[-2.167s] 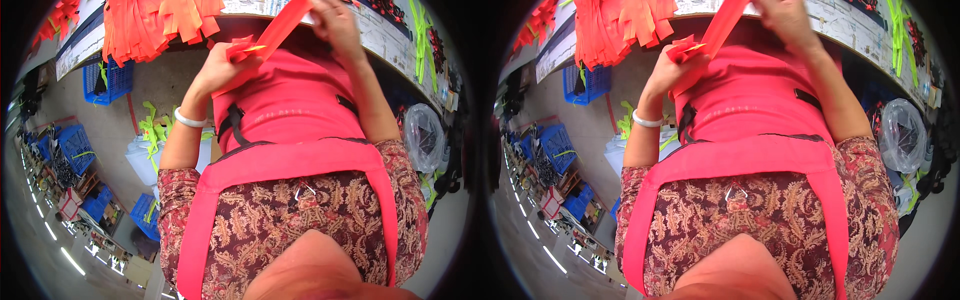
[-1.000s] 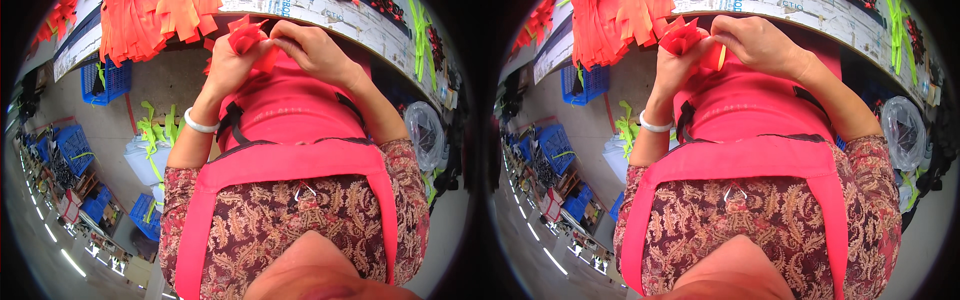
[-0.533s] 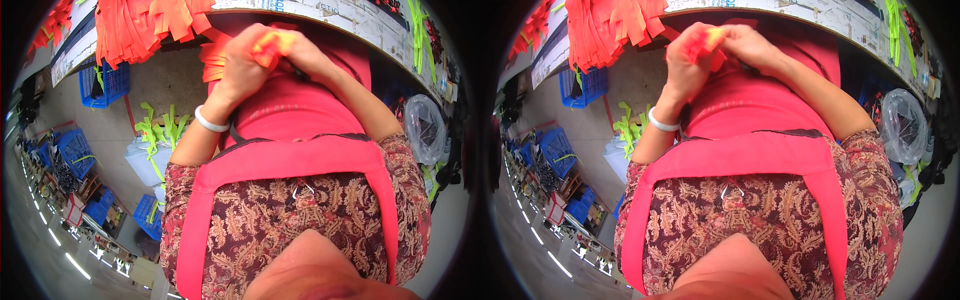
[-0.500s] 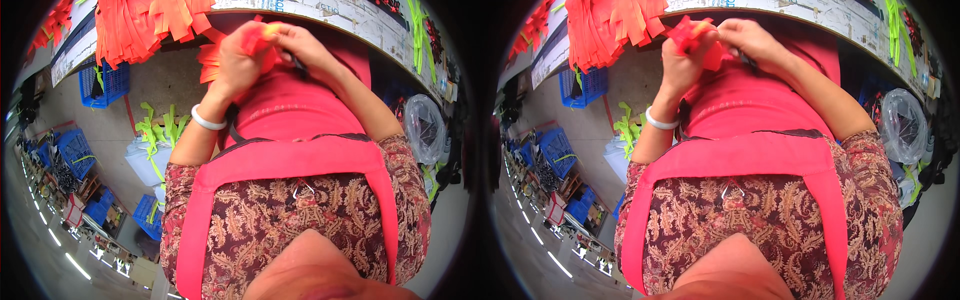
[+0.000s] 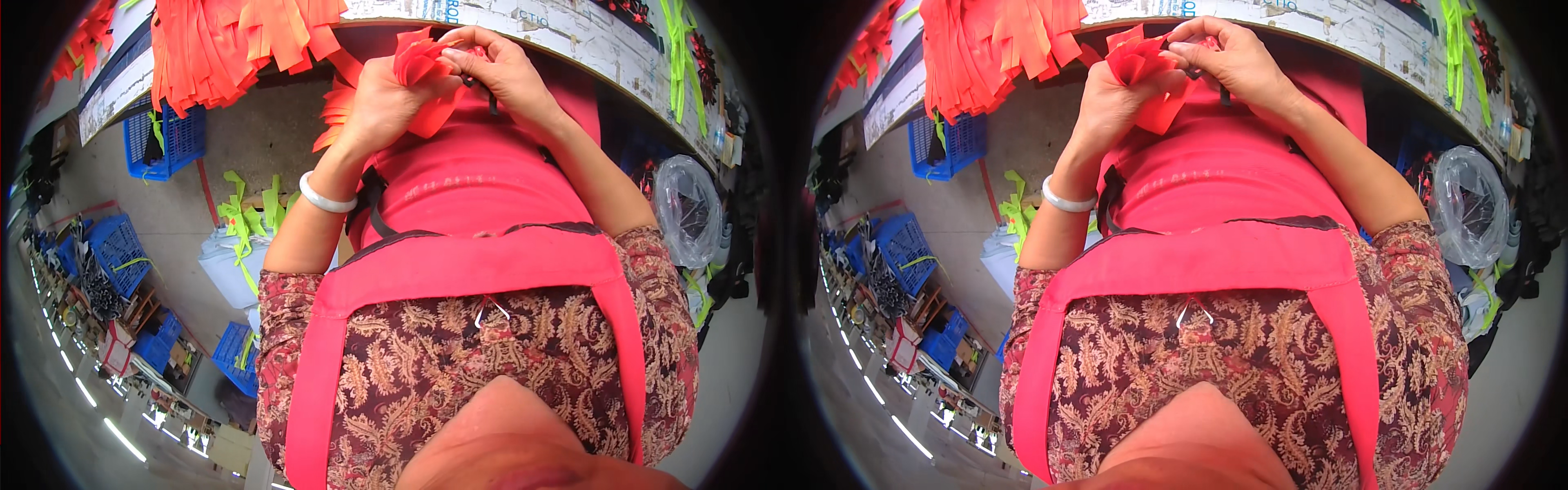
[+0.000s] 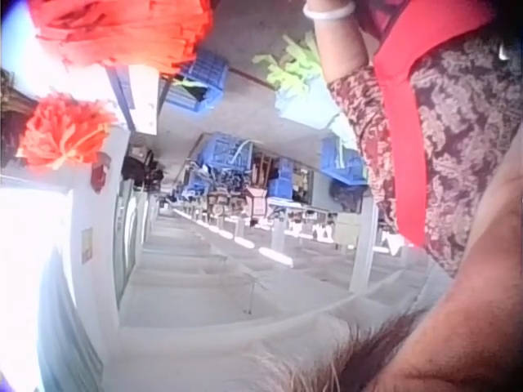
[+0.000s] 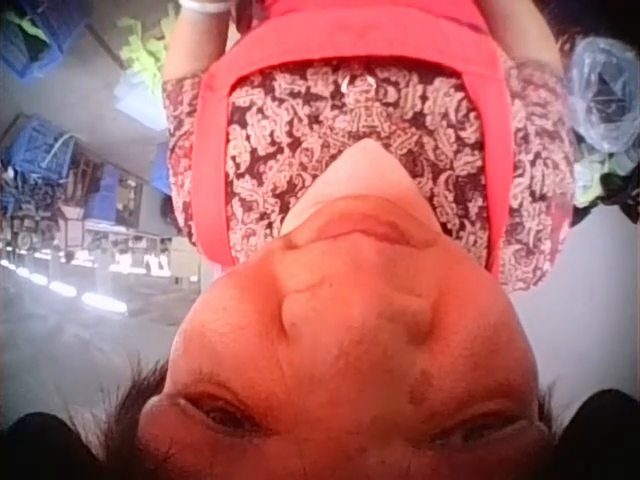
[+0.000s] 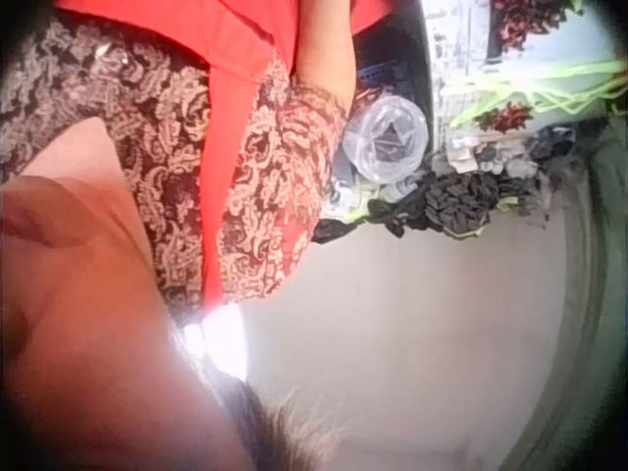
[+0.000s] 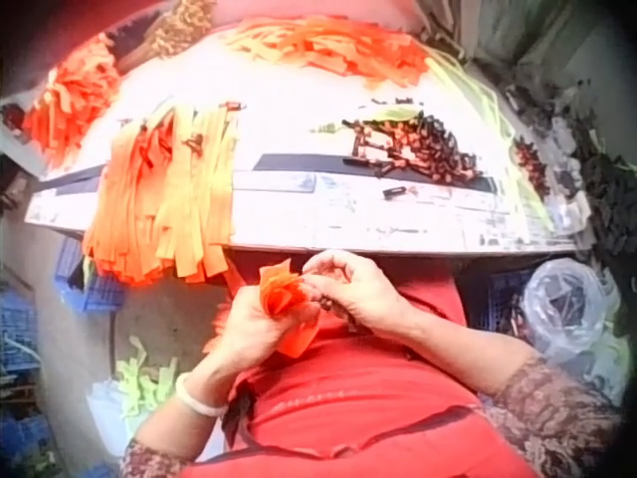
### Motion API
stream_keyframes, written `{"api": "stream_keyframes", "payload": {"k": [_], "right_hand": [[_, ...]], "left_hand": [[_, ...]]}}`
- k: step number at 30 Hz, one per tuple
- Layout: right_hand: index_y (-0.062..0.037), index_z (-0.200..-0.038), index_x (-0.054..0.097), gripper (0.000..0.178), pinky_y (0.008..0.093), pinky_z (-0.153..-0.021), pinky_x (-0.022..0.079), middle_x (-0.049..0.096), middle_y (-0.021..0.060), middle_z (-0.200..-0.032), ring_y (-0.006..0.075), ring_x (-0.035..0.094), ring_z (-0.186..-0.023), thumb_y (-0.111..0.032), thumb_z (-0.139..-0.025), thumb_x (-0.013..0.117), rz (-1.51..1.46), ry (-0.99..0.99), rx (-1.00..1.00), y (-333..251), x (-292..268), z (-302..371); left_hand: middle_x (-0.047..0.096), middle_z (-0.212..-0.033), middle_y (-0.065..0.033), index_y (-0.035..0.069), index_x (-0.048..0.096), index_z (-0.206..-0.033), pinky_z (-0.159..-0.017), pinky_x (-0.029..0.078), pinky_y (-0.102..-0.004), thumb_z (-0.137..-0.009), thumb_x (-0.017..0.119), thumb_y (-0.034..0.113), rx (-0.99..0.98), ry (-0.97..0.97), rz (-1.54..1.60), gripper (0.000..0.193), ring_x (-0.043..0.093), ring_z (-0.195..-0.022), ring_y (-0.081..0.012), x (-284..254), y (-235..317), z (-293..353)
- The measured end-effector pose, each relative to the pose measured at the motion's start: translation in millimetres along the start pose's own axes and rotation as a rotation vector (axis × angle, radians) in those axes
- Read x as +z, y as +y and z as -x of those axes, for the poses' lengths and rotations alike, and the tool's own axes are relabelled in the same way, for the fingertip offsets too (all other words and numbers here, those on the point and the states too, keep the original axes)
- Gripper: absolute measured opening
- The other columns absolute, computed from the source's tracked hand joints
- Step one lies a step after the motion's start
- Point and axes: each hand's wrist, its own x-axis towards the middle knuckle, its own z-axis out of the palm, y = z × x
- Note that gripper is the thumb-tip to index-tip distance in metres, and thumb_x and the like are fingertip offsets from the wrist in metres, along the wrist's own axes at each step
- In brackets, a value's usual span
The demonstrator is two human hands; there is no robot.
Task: The person is manually assembling or grouping orange straps with black buckles at a workbench.
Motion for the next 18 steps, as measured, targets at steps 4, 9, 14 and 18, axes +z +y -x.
{"api": "stream_keyframes", "payload": {"k": [4, 9, 14, 18], "right_hand": [[-0.0056, -0.106, 0.063, 0.028, 0.0168, -0.053, 0.036, 0.058, -0.0033, -0.080, 0.0012, 0.047, -0.065, -0.030, -0.094, 0.059, -0.049, -0.028, -0.022, 5, -6, -7], [-0.0039, -0.106, 0.062, 0.029, 0.0171, -0.046, 0.031, 0.051, -0.0033, -0.077, 0.0033, 0.043, -0.060, -0.030, -0.096, 0.054, -0.521, -0.161, 0.231, 31, -29, -14], [-0.0031, -0.111, 0.061, 0.032, 0.0170, -0.044, 0.032, 0.054, -0.0015, -0.081, 0.0026, 0.043, -0.061, -0.031, -0.097, 0.053, -0.601, -0.139, 0.327, 32, -25, -11], [-0.0019, -0.119, 0.059, 0.036, 0.0167, -0.045, 0.033, 0.059, 0.0005, -0.089, 0.0020, 0.043, -0.060, -0.030, -0.097, 0.054, -0.557, -0.292, 0.320, 25, -25, -8]], "left_hand": [[0.067, -0.081, -0.0013, 0.001, 0.069, -0.092, -0.068, 0.049, -0.0229, -0.082, 0.070, 0.004, 0.034, 0.077, -0.002, 0.010, 0.060, -0.073, -0.0077, 0, -2, 1], [0.069, -0.079, -0.0026, 0.000, 0.069, -0.091, -0.065, 0.050, -0.0226, -0.082, 0.069, 0.002, 0.224, 0.098, -0.055, 0.009, 0.061, -0.071, -0.0076, -2, -2, 10], [0.066, -0.077, -0.0008, 0.000, 0.070, -0.093, -0.064, 0.047, -0.0222, -0.081, 0.069, -0.001, 0.252, 0.092, -0.178, 0.012, 0.059, -0.071, -0.0073, 4, 1, 19], [0.065, -0.076, -0.0020, 0.001, 0.069, -0.092, -0.063, 0.046, -0.0216, -0.082, 0.069, -0.001, 0.273, 0.090, -0.252, 0.010, 0.058, -0.069, -0.0070, 7, -2, 22]]}}
